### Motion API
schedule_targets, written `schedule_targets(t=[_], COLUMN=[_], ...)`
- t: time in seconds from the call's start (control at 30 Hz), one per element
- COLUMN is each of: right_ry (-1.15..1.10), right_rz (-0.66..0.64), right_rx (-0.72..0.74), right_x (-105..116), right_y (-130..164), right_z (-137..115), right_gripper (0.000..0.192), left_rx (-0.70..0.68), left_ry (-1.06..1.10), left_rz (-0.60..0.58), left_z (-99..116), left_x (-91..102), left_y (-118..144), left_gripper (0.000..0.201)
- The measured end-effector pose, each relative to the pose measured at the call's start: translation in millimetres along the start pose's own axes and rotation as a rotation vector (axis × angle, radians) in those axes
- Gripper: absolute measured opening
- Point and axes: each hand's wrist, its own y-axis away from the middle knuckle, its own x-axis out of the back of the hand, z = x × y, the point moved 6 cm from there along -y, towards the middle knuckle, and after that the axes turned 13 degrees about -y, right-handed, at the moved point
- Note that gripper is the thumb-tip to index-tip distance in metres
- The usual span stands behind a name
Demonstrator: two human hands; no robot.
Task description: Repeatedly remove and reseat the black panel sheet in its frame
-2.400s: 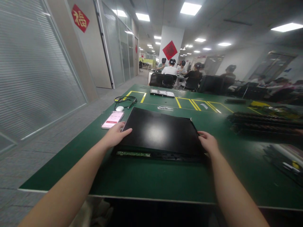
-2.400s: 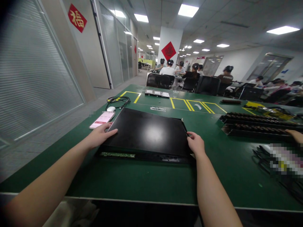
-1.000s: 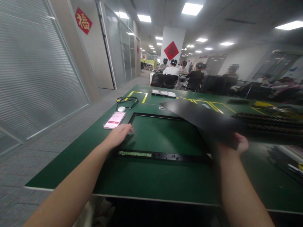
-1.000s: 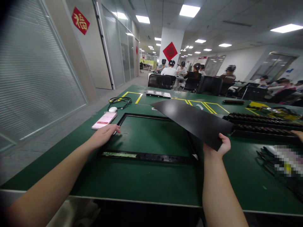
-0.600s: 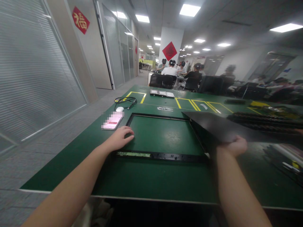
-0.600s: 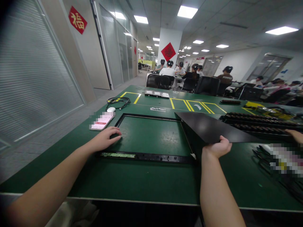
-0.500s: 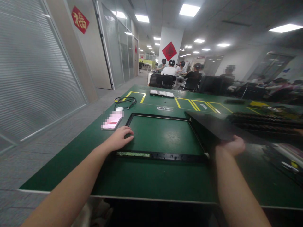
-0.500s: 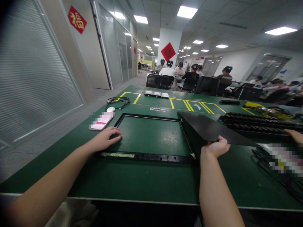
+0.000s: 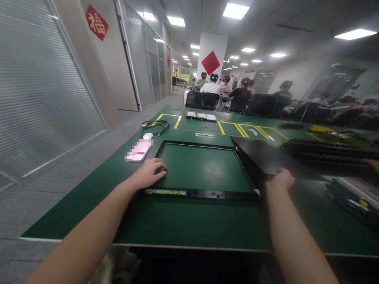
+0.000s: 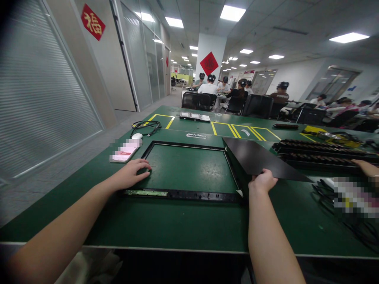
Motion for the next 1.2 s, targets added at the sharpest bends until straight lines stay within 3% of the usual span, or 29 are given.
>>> schedule_targets(t=[0.23, 0.47, 1.07, 1.2], right_ry=[0.086, 0.106, 0.144, 0.120], right_rz=[0.099, 0.099, -0.058, -0.009], right_rx=[-0.202, -0.324, -0.351, -0.349], right_x=[12.1, 16.4, 14.3, 13.2], right_y=[-10.0, -16.6, -37.3, -30.0], right_z=[18.7, 24.1, 36.5, 33.6], right_gripper=[0.029, 0.033, 0.032, 0.029], left_rx=[-0.025, -0.042, -0.028, -0.032], left_ry=[-0.041, -0.050, -0.021, -0.045], left_rz=[-0.006, -0.019, -0.037, -0.051], left_z=[0.5, 2.6, 5.8, 6.5], left_x=[-1.4, -0.5, 1.9, 1.7], left_y=[-0.1, 0.6, 1.0, 1.0], left_gripper=[0.041, 0.038, 0.037, 0.038])
